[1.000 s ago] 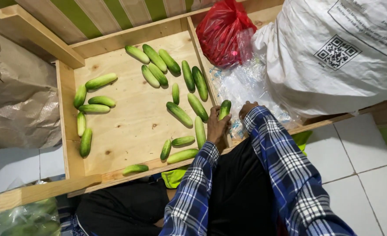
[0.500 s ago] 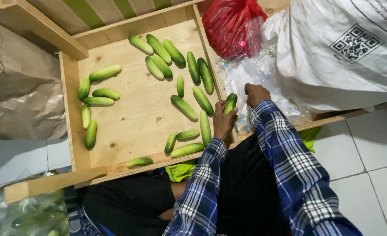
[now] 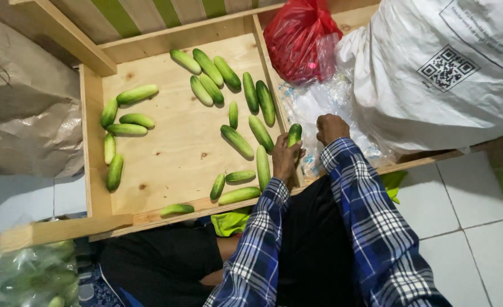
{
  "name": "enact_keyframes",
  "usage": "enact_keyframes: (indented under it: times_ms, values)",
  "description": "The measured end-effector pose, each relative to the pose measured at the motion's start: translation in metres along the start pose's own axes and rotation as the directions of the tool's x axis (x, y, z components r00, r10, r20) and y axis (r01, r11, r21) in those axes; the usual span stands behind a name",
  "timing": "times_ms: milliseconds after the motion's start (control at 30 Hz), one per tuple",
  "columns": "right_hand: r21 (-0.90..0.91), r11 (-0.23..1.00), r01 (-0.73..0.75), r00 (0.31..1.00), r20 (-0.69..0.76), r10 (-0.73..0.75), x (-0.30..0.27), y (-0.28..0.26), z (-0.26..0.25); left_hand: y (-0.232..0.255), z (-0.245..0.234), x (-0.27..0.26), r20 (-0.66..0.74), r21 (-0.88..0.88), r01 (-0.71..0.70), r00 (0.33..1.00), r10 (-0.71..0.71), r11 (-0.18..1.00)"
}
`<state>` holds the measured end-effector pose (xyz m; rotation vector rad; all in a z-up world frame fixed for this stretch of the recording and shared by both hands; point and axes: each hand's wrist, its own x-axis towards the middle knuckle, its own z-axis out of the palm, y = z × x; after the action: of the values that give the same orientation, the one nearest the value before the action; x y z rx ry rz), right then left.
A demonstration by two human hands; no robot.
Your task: Bagging individual cucumbers into small plastic bags and placing them into a container
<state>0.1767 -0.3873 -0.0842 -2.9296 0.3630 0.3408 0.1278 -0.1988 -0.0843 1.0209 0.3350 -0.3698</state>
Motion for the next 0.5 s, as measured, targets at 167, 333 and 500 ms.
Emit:
enact_keyframes:
  times_ms: [167, 333, 500]
  values:
    - [0.039, 0.995, 0.086, 0.990, -0.112, -0.082, -0.009, -0.010, 0.000, 0.022, 0.010, -0.009, 0.087, -0.223, 0.074, 0.995, -0.056, 0.972]
    - [-0.027, 0.953, 0.302, 0.905, -0.305, -0.296, -0.039, -0.036, -0.021, 0.019, -0.001, 0.007, 0.112, -0.439, 0.136, 0.989, -0.097, 0.888]
    - [-0.256, 0.890, 0.378, 0.753, -0.474, -0.456, -0.059, -0.068, -0.026, 0.053, -0.023, -0.009, 0.071, -0.533, 0.108, 0.994, -0.082, 0.839]
